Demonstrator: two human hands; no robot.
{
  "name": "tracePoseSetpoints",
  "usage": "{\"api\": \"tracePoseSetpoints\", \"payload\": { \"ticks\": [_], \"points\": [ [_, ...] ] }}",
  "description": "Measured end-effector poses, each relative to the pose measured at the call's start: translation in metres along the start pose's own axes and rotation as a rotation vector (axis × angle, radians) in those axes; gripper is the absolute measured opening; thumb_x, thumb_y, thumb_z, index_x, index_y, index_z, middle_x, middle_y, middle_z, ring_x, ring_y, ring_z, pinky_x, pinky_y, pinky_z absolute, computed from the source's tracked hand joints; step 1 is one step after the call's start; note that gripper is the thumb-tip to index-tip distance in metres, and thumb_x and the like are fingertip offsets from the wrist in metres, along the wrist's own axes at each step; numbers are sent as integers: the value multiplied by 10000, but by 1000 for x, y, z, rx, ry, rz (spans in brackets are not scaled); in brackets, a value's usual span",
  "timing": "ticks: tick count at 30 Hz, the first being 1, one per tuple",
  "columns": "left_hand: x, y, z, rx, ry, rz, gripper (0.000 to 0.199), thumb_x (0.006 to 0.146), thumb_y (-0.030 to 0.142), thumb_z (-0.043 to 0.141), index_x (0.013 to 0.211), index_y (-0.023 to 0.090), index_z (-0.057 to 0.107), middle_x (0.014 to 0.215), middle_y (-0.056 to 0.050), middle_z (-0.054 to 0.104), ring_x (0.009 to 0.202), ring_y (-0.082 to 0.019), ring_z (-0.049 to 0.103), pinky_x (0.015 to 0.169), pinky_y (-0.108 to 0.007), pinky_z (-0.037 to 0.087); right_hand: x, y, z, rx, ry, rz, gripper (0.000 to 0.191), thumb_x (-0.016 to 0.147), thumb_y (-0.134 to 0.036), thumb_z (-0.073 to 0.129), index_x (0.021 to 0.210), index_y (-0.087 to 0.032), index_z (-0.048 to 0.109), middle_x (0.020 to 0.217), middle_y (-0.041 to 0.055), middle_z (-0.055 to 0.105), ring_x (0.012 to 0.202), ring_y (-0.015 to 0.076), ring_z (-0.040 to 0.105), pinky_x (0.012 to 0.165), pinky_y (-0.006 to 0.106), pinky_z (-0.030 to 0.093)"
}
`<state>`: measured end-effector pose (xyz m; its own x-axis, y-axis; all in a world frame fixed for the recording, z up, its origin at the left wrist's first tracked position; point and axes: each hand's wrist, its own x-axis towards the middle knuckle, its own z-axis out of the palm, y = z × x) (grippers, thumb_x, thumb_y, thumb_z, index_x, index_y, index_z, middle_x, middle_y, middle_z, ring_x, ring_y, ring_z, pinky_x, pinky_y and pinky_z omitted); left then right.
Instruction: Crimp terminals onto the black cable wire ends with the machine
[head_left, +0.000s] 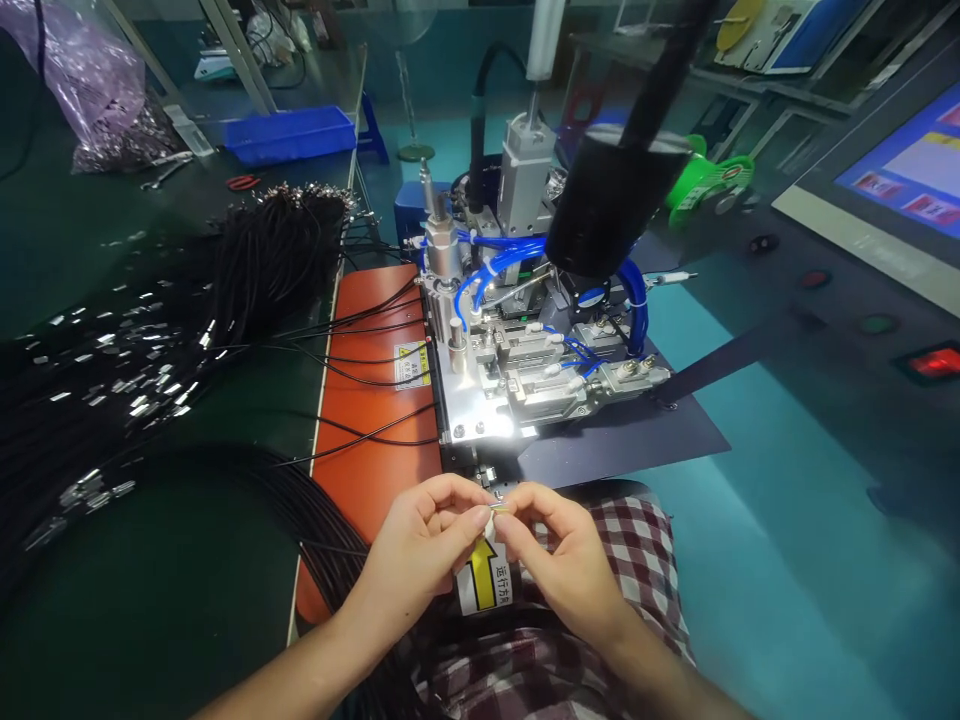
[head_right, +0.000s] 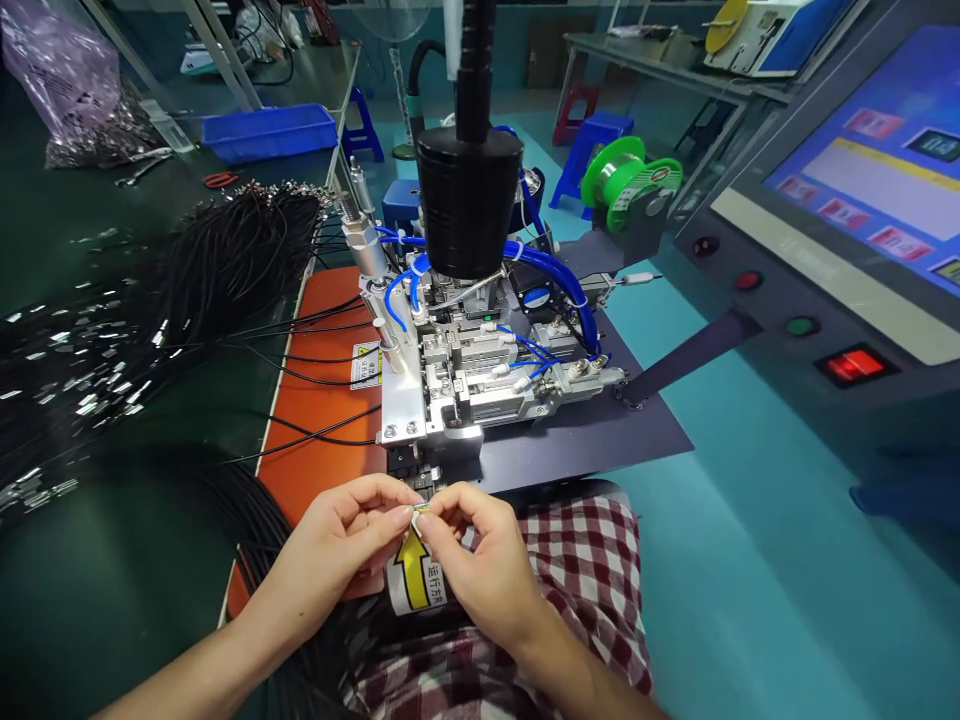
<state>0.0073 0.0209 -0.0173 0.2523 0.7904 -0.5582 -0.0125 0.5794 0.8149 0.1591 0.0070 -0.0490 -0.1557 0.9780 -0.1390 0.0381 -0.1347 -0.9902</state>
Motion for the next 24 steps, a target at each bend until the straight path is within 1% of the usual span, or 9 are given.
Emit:
{"api": "tracePoseSetpoints", "payload": {
  "ticks": [5, 9, 15, 24],
  "points": [
    [-1, -4, -1, -58, -19, 3, 246, 755, 387, 662, 825, 169, 574, 431, 99, 355, 365, -28, 236, 339, -132, 174, -1, -1, -9, -9, -5, 10, 89, 847, -264, 577, 804, -189, 597, 724, -6, 578, 591, 116, 502, 542, 225, 416],
    [-1, -1, 1, -85, -12, 21, 214, 750, 340, 672, 793, 162, 561, 447, 99, 373, 361, -20, 256, 334, -124, 192, 1, -1, -9, -6, -14, -4, 71, 847, -248, 574, 812, -192, 599, 721, -6, 574, 594, 115, 499, 532, 221, 413],
    [0, 0, 3, -122, -24, -11, 182, 755, 280, 659, 785, 146, 540, 510, 73, 481, 363, -6, 289, 341, -117, 217, 4, 0, -8, 26, -31, 8, 83, 839, -258, 582, 803, -185, 594, 688, -16, 552, 566, 105, 473, 500, 215, 383],
    [3, -2, 1, -97, -29, -14, 159, 754, 256, 633, 793, 132, 541, 498, 74, 479, 357, -7, 295, 343, -129, 204, 8, -2, -5, 90, -46, 76, 124, 816, -265, 599, 743, -167, 579, 646, -19, 532, 558, 106, 462, 502, 222, 363]
  ]
}}
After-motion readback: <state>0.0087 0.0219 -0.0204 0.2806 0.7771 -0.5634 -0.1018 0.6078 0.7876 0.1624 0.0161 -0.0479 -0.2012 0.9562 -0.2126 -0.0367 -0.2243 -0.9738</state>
